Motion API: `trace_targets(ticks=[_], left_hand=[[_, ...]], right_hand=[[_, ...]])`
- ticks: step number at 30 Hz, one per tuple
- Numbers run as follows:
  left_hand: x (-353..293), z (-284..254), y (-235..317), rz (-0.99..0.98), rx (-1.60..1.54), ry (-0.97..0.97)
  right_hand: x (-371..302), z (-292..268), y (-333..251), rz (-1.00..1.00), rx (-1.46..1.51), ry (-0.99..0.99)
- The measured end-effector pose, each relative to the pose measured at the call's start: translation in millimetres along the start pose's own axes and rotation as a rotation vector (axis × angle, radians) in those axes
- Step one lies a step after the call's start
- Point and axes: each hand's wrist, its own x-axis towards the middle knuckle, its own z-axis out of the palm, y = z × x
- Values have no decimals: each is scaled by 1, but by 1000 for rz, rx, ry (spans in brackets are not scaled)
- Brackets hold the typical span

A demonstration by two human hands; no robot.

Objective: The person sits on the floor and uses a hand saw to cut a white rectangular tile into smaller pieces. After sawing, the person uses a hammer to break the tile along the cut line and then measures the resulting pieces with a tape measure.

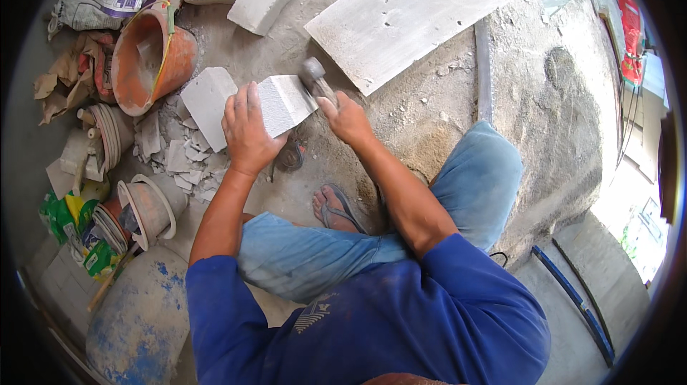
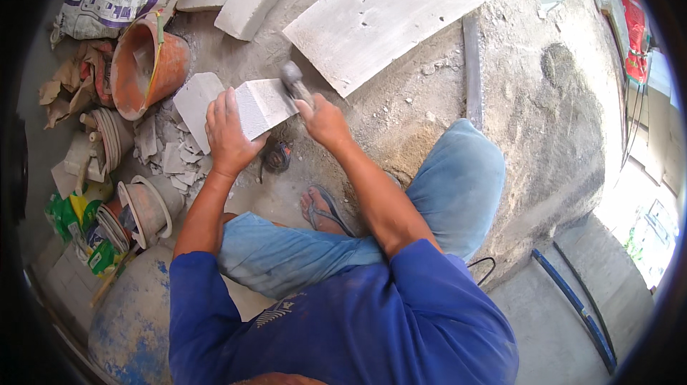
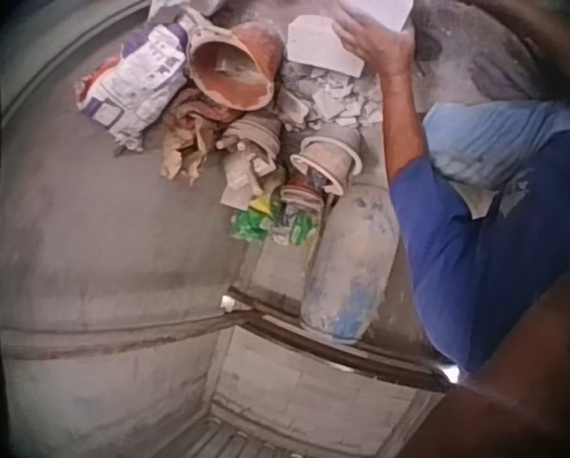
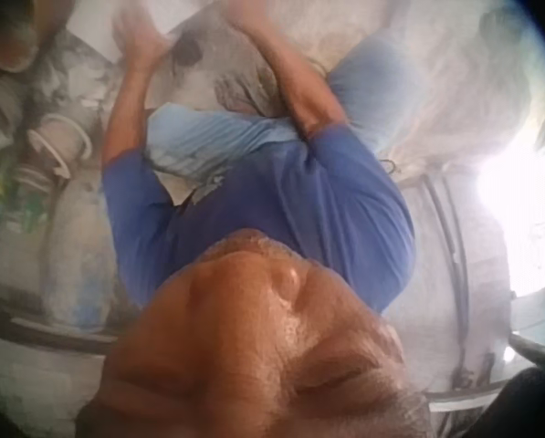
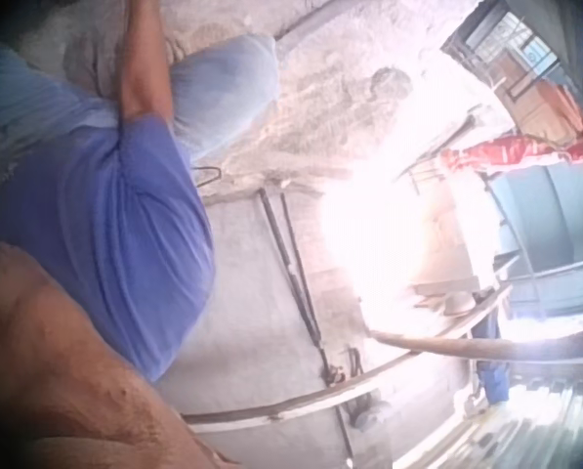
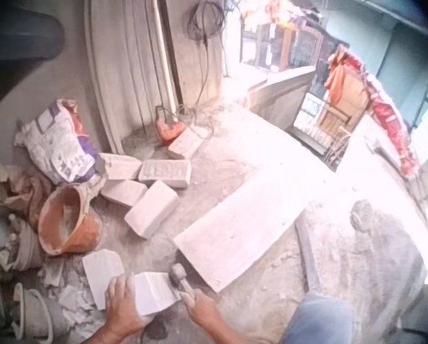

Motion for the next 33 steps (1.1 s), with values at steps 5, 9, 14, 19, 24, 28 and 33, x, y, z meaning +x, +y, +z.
trace_targets(ticks=[5, 9, 14, 19, 24, 28, 33], left_hand=[[4, 4, -2, 9, 24, 12], [2, 6, -2, 33, 0, 18], [-4, 0, 0, -3, -4, -14], [-2, 6, -2, 12, 30, 17], [-1, 3, -2, 15, -11, 3], [3, 3, -5, 37, 9, 54], [-2, 3, -5, 45, 24, 18]], right_hand=[[-2, -16, 0, 17, 153, 40], [-16, -35, -47, -99, 222, 150], [-15, 4, 21, 100, -3, 31], [-14, -24, -10, -100, 222, 120], [-19, -9, -7, -81, 128, 176], [-5, 4, 33, 79, 23, 36], [-17, -22, -16, -103, 219, 170]])
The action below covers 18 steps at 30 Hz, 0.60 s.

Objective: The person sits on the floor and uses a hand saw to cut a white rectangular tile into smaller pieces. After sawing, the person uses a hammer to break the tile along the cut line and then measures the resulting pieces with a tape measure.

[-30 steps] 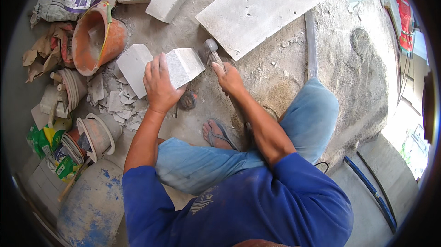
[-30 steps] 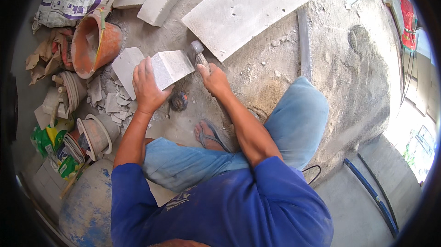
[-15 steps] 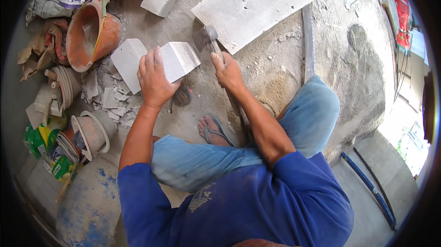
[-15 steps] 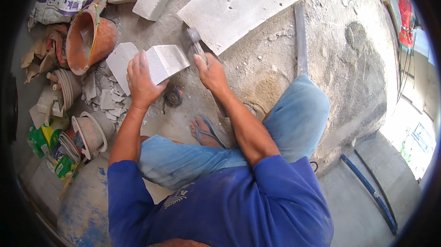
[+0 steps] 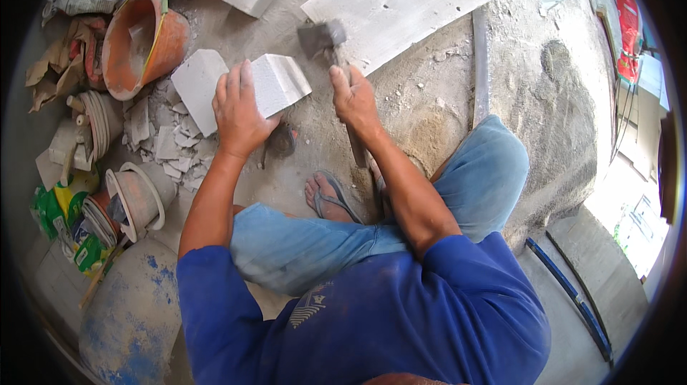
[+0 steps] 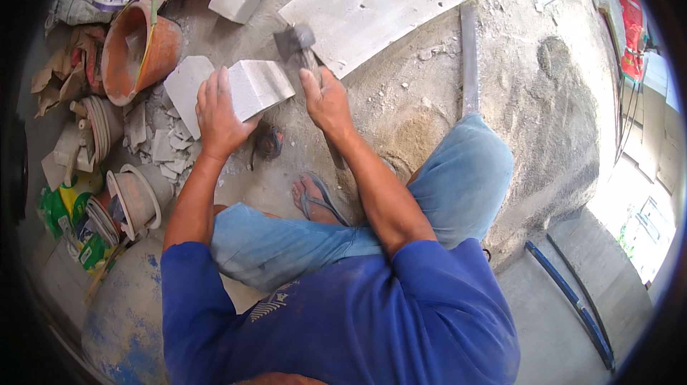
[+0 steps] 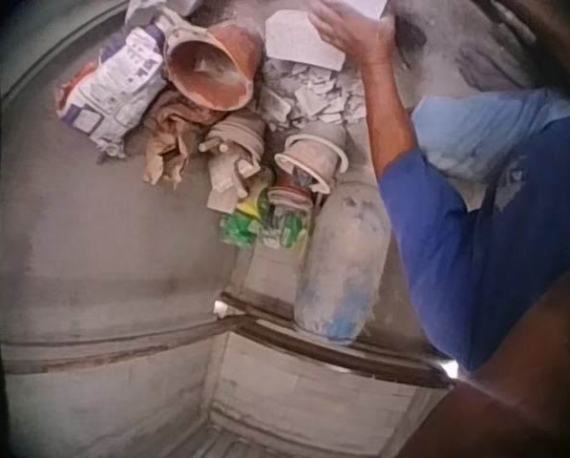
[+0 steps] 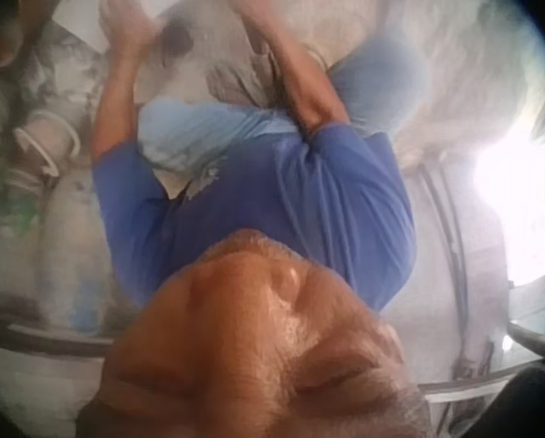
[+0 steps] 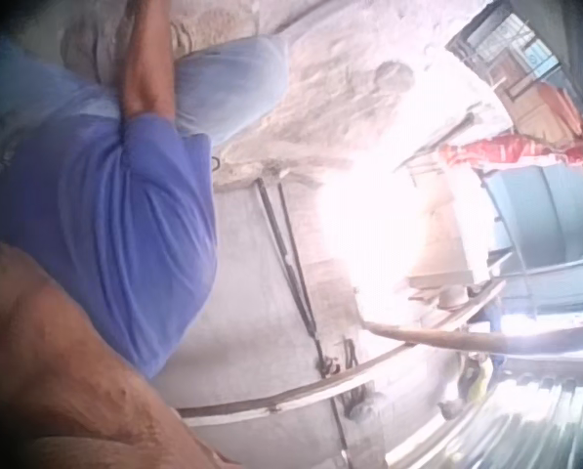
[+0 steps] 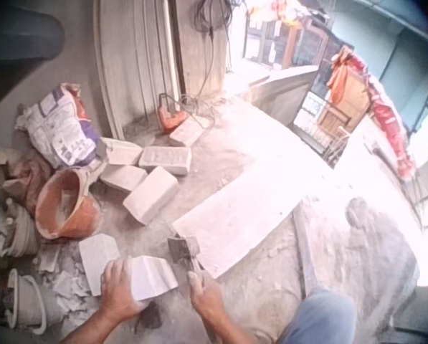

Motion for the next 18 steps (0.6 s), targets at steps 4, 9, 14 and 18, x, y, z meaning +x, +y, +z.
trace_targets(ticks=[4, 9, 14, 18], left_hand=[[2, 1, 2, -7, 5, -14], [0, 1, -2, -19, -14, -22], [-2, 1, -1, -29, -4, -28], [-7, 4, -4, -50, 23, -18]], right_hand=[[-12, 18, 42, 28, -293, -42], [0, 14, 52, 284, -236, -236], [-23, 9, 10, 141, 79, -133], [-54, -12, -55, -61, 249, -83]])
